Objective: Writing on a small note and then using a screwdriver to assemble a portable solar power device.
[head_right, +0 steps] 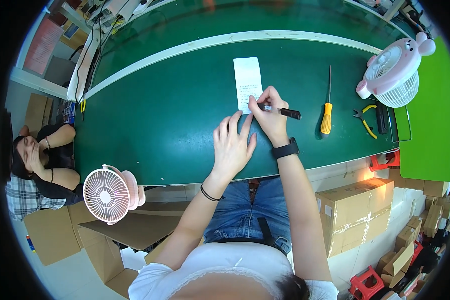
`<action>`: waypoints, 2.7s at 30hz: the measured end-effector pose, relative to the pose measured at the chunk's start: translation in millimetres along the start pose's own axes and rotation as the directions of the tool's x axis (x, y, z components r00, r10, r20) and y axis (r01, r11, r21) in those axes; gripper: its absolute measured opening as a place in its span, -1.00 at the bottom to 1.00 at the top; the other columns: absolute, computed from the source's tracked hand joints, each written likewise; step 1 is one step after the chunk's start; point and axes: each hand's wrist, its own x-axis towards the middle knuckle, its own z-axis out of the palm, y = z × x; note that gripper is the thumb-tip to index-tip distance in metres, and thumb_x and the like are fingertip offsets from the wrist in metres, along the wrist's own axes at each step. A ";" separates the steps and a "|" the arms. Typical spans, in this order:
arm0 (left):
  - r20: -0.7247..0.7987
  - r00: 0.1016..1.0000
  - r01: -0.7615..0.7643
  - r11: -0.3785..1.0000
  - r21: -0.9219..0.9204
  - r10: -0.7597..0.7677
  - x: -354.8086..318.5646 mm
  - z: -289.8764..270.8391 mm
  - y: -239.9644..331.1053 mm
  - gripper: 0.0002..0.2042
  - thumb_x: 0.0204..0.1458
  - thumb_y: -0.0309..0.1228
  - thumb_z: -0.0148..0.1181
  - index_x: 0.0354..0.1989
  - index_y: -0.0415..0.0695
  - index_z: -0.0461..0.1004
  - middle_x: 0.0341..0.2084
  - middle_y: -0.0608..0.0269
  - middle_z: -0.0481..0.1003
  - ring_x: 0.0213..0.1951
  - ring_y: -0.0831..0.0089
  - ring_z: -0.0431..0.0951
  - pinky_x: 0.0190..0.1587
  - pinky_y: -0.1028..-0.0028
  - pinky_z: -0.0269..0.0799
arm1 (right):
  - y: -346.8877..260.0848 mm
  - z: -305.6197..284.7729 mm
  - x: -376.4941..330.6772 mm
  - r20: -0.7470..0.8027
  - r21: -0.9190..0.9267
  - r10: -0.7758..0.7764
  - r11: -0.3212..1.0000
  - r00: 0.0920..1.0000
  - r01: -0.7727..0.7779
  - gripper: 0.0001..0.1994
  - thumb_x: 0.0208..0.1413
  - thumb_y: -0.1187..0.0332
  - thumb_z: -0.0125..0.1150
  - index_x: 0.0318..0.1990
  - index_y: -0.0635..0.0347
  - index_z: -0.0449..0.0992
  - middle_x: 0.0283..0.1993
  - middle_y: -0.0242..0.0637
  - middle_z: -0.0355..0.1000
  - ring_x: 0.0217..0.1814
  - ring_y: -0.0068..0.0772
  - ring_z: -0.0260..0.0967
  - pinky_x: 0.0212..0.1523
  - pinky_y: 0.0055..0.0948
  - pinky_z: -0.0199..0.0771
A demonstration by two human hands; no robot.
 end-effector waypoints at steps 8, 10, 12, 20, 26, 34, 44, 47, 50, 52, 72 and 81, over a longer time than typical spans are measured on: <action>-0.012 1.000 -0.003 1.000 0.004 0.003 1.0 2.2 -0.6 -0.49 0.07 -0.22 0.26 0.20 -0.13 0.45 0.16 0.08 0.36 0.17 0.15 0.32 0.18 0.11 0.25 | 5.5 2.5 2.9 -0.009 -0.044 0.050 0.998 0.999 -0.051 -0.72 0.07 0.48 0.30 -0.54 0.22 0.27 -0.64 -0.45 0.22 -0.60 -0.69 0.13 -0.57 -0.50 0.15; -0.014 1.000 -0.005 1.000 0.009 0.005 1.4 1.5 -0.6 -0.49 0.08 -0.21 0.26 0.20 -0.13 0.45 0.16 0.08 0.36 0.17 0.16 0.32 0.19 0.10 0.24 | 5.8 3.5 1.2 -0.004 -0.071 0.041 0.997 0.999 -0.041 -0.73 0.07 0.48 0.30 -0.53 0.23 0.27 -0.64 -0.44 0.23 -0.59 -0.68 0.14 -0.57 -0.51 0.15; -0.008 1.000 -0.011 0.999 0.035 0.011 2.3 0.0 -0.7 -0.49 0.08 -0.21 0.26 0.20 -0.12 0.45 0.15 0.08 0.36 0.17 0.16 0.32 0.23 0.06 0.21 | 3.5 4.0 1.4 -0.010 -0.091 0.036 0.995 0.999 -0.037 -0.73 0.07 0.48 0.29 -0.53 0.23 0.28 -0.64 -0.42 0.23 -0.59 -0.67 0.15 -0.57 -0.51 0.15; 0.019 1.000 0.004 0.999 0.034 -0.005 -0.1 0.9 0.6 -0.51 0.11 -0.22 0.24 0.21 -0.11 0.45 0.19 0.08 0.32 0.19 0.13 0.30 0.30 -0.03 0.13 | 8.9 5.5 0.2 0.031 -0.109 0.004 0.994 1.000 -0.001 -0.74 0.02 0.49 0.30 -0.54 0.24 0.28 -0.64 -0.39 0.23 -0.60 -0.60 0.15 -0.57 -0.47 0.17; 0.027 1.000 0.006 1.000 0.031 -0.007 0.4 0.1 1.3 -0.52 0.11 -0.21 0.23 0.21 -0.11 0.44 0.19 0.09 0.32 0.19 0.12 0.29 0.31 -0.04 0.13 | 7.4 3.9 0.7 0.035 -0.138 0.022 0.990 0.999 -0.017 -0.75 -0.01 0.50 0.30 -0.54 0.23 0.28 -0.64 -0.36 0.22 -0.60 -0.58 0.15 -0.56 -0.46 0.17; 0.017 1.000 -0.008 0.998 0.059 0.007 0.7 1.0 0.5 -0.48 0.10 -0.18 0.24 0.22 -0.11 0.43 0.16 0.09 0.34 0.18 0.15 0.31 0.30 -0.05 0.15 | 10.7 5.1 2.6 0.016 -0.102 0.016 0.995 1.000 -0.015 -0.74 0.00 0.51 0.30 -0.54 0.24 0.27 -0.65 -0.36 0.23 -0.61 -0.59 0.15 -0.58 -0.47 0.17; 0.030 1.000 0.009 0.999 0.040 -0.010 2.1 -2.0 -0.1 -0.50 0.12 -0.20 0.22 0.24 -0.09 0.42 0.19 0.08 0.32 0.19 0.11 0.29 0.31 -0.04 0.13 | 9.7 6.5 4.4 0.004 -0.122 -0.003 0.992 1.000 0.004 -0.76 -0.02 0.53 0.27 -0.54 0.25 0.28 -0.66 -0.34 0.20 -0.63 -0.57 0.13 -0.59 -0.45 0.15; 0.034 0.999 0.014 1.000 0.020 -0.014 -0.5 -1.3 4.3 -0.48 0.11 -0.20 0.23 0.25 -0.09 0.41 0.19 0.08 0.32 0.20 0.11 0.30 0.31 -0.04 0.13 | 16.1 2.4 0.8 0.011 -0.136 -0.015 0.991 1.000 0.016 -0.76 -0.01 0.52 0.26 -0.55 0.25 0.27 -0.66 -0.35 0.20 -0.63 -0.57 0.14 -0.60 -0.44 0.15; 0.025 1.000 0.016 0.999 0.032 -0.017 -1.0 -1.8 3.3 -0.48 0.12 -0.20 0.23 0.25 -0.09 0.40 0.19 0.09 0.32 0.21 0.12 0.29 0.30 -0.04 0.13 | 12.3 2.8 1.0 0.025 -0.113 0.005 0.994 1.000 -0.002 -0.75 -0.01 0.52 0.26 -0.55 0.24 0.26 -0.66 -0.36 0.20 -0.61 -0.60 0.14 -0.59 -0.45 0.15; 0.008 1.000 -0.002 0.999 0.045 0.002 -0.1 -1.7 2.1 -0.49 0.12 -0.18 0.21 0.23 -0.11 0.43 0.16 0.09 0.33 0.18 0.15 0.32 0.29 -0.06 0.16 | 9.9 3.3 1.7 0.027 -0.084 0.052 0.995 0.998 -0.050 -0.74 0.00 0.53 0.25 -0.55 0.23 0.24 -0.64 -0.38 0.20 -0.60 -0.62 0.14 -0.58 -0.47 0.15; -0.044 0.998 0.046 0.999 0.025 -0.045 -3.9 -7.2 6.6 -0.55 0.06 -0.23 0.28 0.17 0.06 0.49 -0.08 0.16 0.36 -0.01 0.24 0.36 0.13 0.06 0.19 | 18.5 -5.6 1.9 -0.246 0.128 0.117 0.988 0.962 -0.087 -0.69 0.15 0.49 0.28 -0.52 0.17 0.23 -0.61 -0.53 0.14 -0.56 -0.75 0.05 -0.57 -0.55 0.04; -0.010 0.999 0.044 0.998 -0.037 -0.044 3.2 -1.7 1.6 -0.56 0.10 -0.28 0.25 0.20 0.12 0.50 -0.34 0.26 0.29 -0.27 0.36 0.38 -0.13 0.30 0.18 | 5.9 0.0 9.8 -0.185 -0.016 0.040 0.999 0.982 -0.044 -0.66 0.15 0.46 0.30 -0.57 0.22 0.24 -0.67 -0.46 0.13 -0.60 -0.71 0.04 -0.60 -0.49 0.04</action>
